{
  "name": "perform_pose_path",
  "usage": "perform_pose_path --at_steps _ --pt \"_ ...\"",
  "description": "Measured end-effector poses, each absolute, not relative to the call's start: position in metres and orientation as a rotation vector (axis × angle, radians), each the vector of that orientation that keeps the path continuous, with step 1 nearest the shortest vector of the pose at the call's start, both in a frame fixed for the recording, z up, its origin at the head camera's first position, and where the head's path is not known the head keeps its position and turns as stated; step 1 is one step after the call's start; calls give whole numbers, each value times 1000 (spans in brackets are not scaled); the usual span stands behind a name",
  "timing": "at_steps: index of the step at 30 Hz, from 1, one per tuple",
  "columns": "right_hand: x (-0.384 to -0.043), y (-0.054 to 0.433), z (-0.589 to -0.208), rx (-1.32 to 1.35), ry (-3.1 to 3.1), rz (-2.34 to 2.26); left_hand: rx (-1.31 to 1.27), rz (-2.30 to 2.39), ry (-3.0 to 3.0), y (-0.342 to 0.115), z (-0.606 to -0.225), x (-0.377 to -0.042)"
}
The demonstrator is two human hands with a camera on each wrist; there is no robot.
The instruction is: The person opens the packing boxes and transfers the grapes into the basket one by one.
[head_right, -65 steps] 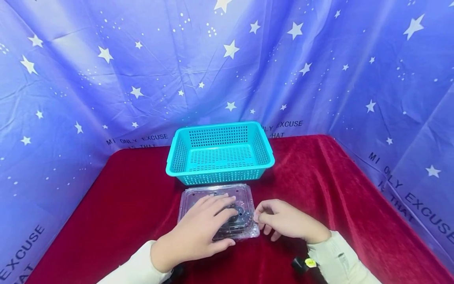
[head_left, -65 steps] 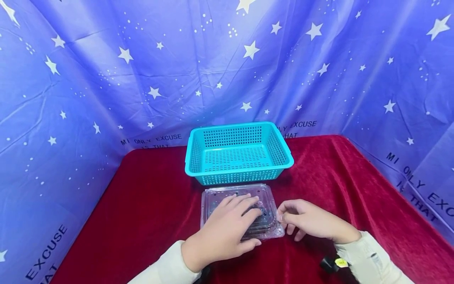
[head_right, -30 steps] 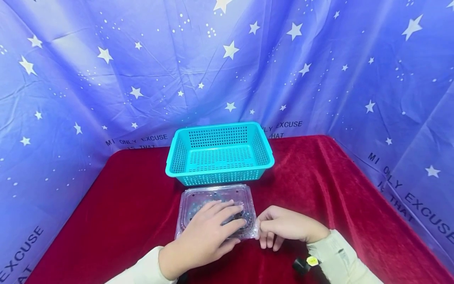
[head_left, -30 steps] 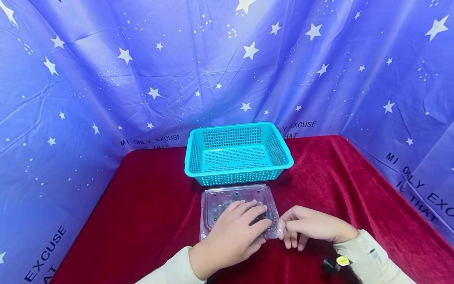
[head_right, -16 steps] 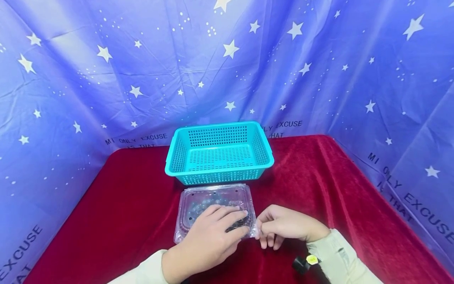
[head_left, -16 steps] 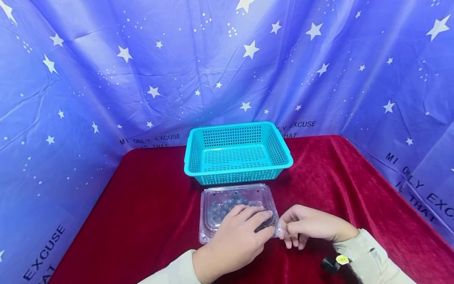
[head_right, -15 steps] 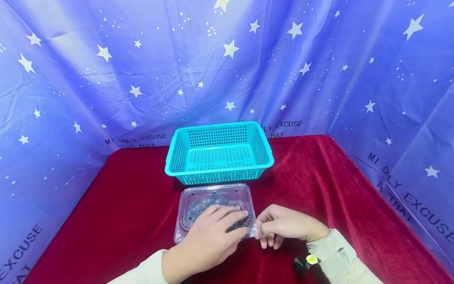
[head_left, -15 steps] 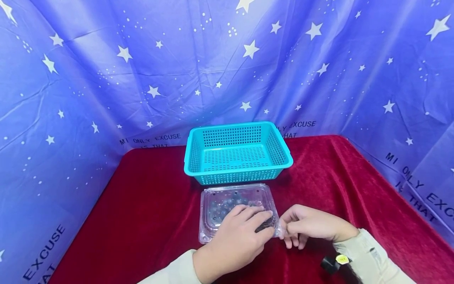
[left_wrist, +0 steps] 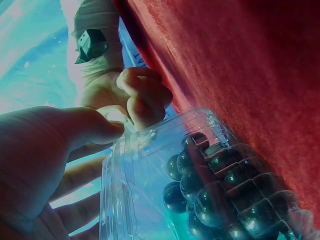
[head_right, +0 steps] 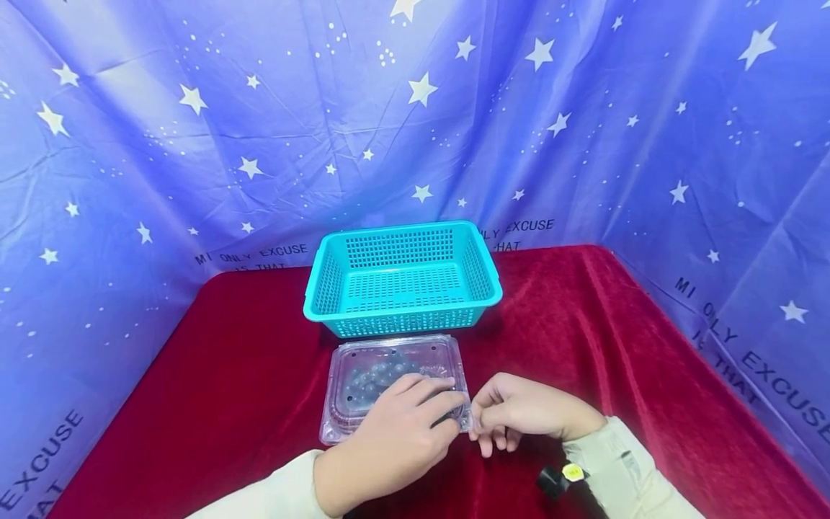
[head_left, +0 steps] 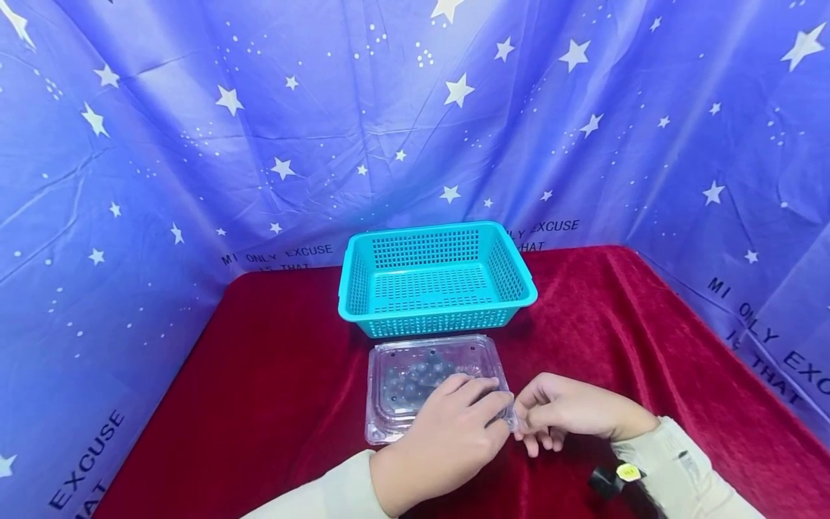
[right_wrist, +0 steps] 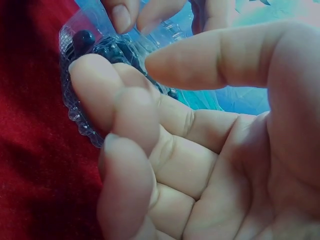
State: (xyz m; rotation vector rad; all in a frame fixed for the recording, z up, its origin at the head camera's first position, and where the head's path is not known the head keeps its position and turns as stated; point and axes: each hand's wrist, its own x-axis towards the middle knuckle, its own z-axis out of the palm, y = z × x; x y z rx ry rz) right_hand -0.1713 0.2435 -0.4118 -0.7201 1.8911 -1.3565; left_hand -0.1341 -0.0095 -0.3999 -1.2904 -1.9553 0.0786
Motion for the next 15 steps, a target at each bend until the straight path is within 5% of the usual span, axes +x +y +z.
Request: perform_pose_path --at_steps 15 --pt "-180 246 -416 -732 1831 -1370 -1267 99 -1930 -6 -404 -140"
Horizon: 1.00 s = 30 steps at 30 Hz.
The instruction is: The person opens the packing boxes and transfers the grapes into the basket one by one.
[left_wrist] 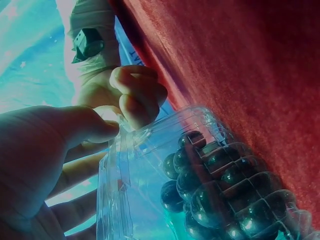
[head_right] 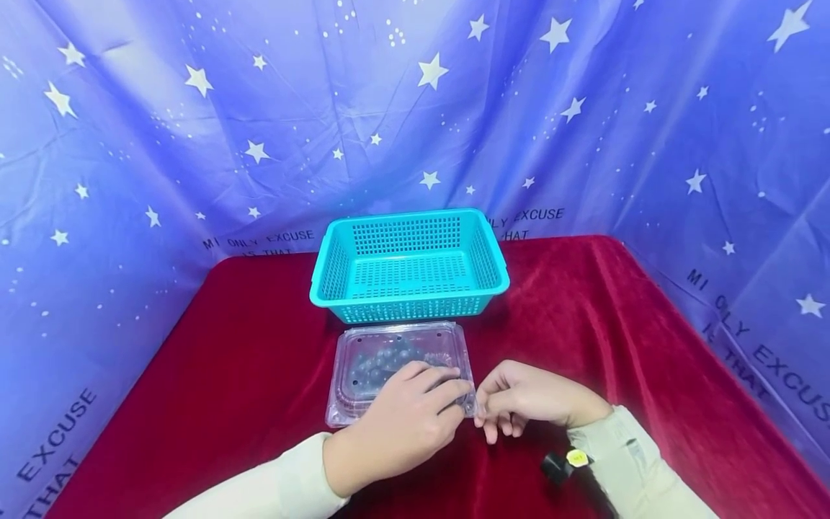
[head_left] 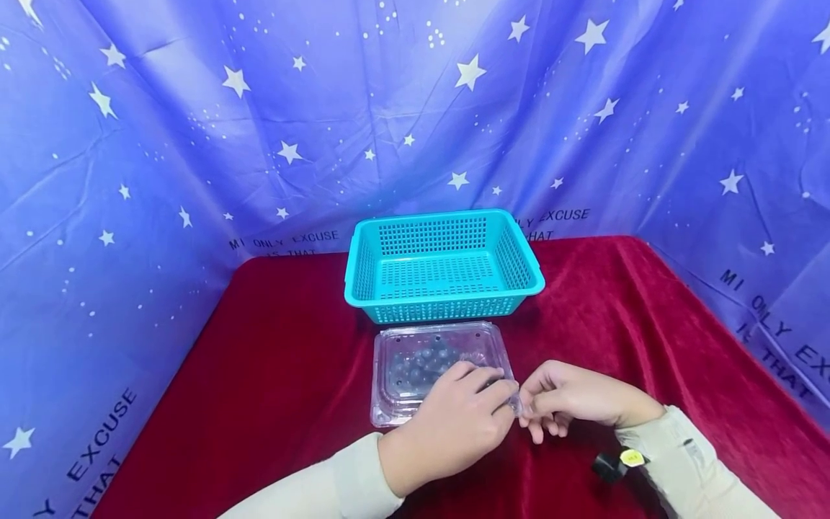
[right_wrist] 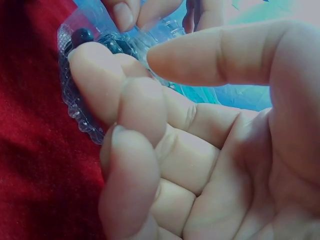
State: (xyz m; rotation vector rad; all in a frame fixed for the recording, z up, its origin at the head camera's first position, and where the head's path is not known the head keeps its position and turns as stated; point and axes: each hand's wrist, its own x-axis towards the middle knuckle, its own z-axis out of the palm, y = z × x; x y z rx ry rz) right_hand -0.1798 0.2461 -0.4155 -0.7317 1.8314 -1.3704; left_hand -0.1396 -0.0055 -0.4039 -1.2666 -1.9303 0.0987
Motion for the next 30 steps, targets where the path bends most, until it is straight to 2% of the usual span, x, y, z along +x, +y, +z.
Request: perform_pose_path --at_steps 30 --pt "-179 245 -417 -733 1833 -1374 -1288 97 -1892 -4 -402 -139"
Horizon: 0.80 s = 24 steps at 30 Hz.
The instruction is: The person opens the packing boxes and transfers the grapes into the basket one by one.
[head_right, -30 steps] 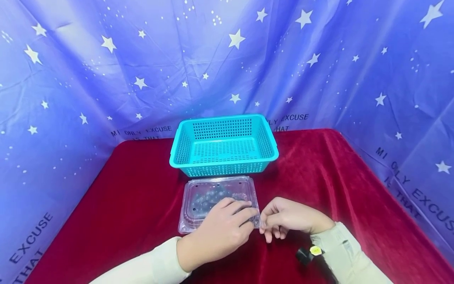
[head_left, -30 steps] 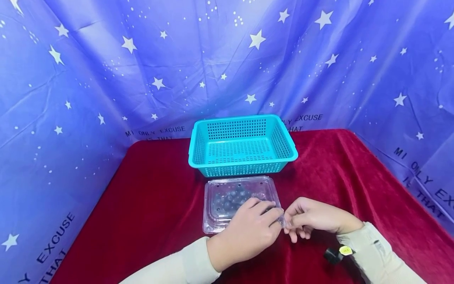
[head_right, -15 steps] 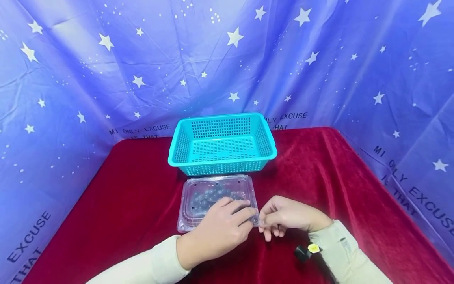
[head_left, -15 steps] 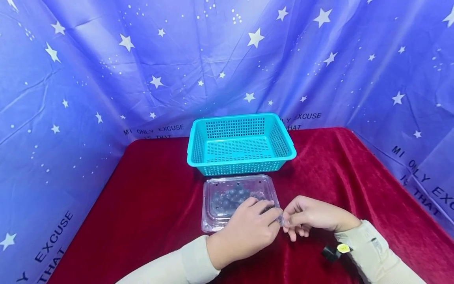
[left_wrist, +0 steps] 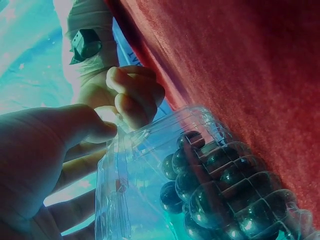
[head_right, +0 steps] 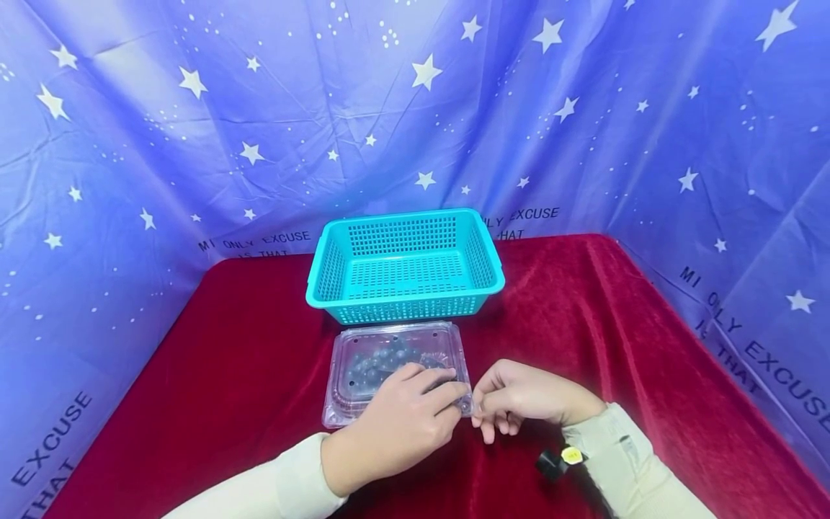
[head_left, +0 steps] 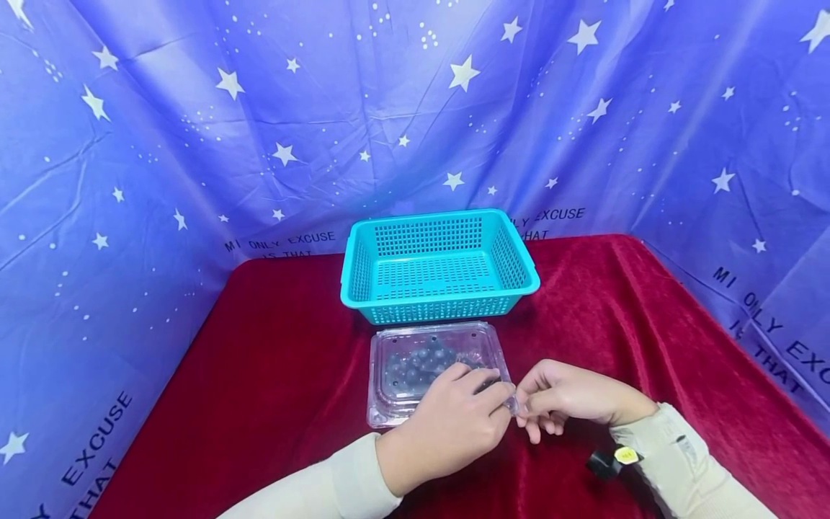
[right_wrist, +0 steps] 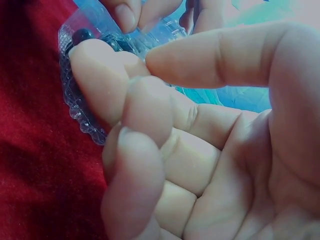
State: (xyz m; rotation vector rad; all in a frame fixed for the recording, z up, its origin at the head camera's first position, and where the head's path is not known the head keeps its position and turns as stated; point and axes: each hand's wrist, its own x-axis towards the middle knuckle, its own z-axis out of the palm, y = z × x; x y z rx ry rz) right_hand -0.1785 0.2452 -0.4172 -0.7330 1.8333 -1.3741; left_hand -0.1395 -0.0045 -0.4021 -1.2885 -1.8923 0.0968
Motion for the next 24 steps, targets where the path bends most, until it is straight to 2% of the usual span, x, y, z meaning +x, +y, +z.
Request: perform_pose_path --at_steps 24 --pt "-176 243 -415 -653 1850 -1369 -1270 62 -1921 -6 -401 -137"
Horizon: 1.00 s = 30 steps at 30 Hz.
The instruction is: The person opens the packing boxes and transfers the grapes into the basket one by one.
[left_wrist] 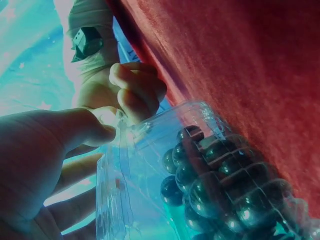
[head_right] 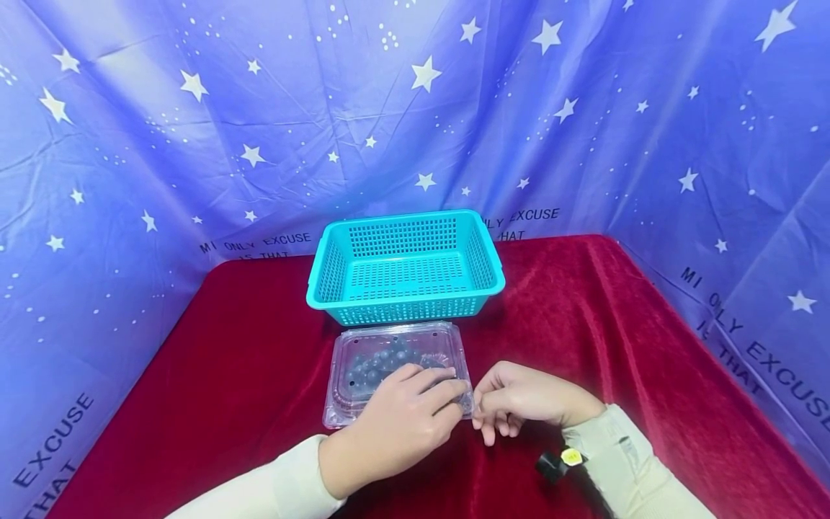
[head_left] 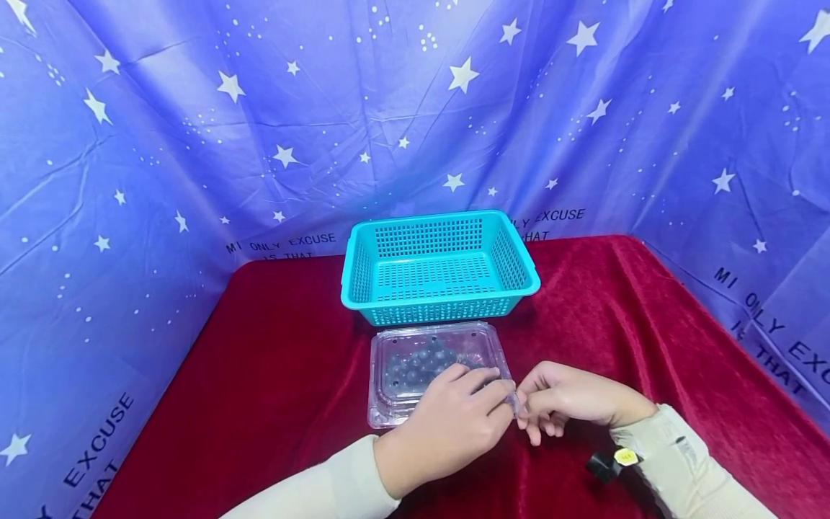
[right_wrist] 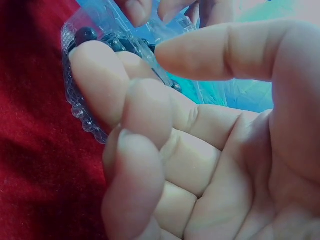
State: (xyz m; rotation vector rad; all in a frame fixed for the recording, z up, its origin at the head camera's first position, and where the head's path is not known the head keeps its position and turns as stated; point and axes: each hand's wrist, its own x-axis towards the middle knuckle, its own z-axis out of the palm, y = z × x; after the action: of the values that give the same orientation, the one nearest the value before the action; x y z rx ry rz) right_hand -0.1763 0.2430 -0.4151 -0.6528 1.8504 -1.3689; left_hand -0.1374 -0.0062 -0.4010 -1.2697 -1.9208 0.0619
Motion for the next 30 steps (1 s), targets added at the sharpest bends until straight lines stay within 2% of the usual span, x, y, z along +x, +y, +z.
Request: perform_pose_path --at_steps 30 --pt "-176 242 -414 -642 1868 -1361 -1256 17 -2017 -41 -400 -131"
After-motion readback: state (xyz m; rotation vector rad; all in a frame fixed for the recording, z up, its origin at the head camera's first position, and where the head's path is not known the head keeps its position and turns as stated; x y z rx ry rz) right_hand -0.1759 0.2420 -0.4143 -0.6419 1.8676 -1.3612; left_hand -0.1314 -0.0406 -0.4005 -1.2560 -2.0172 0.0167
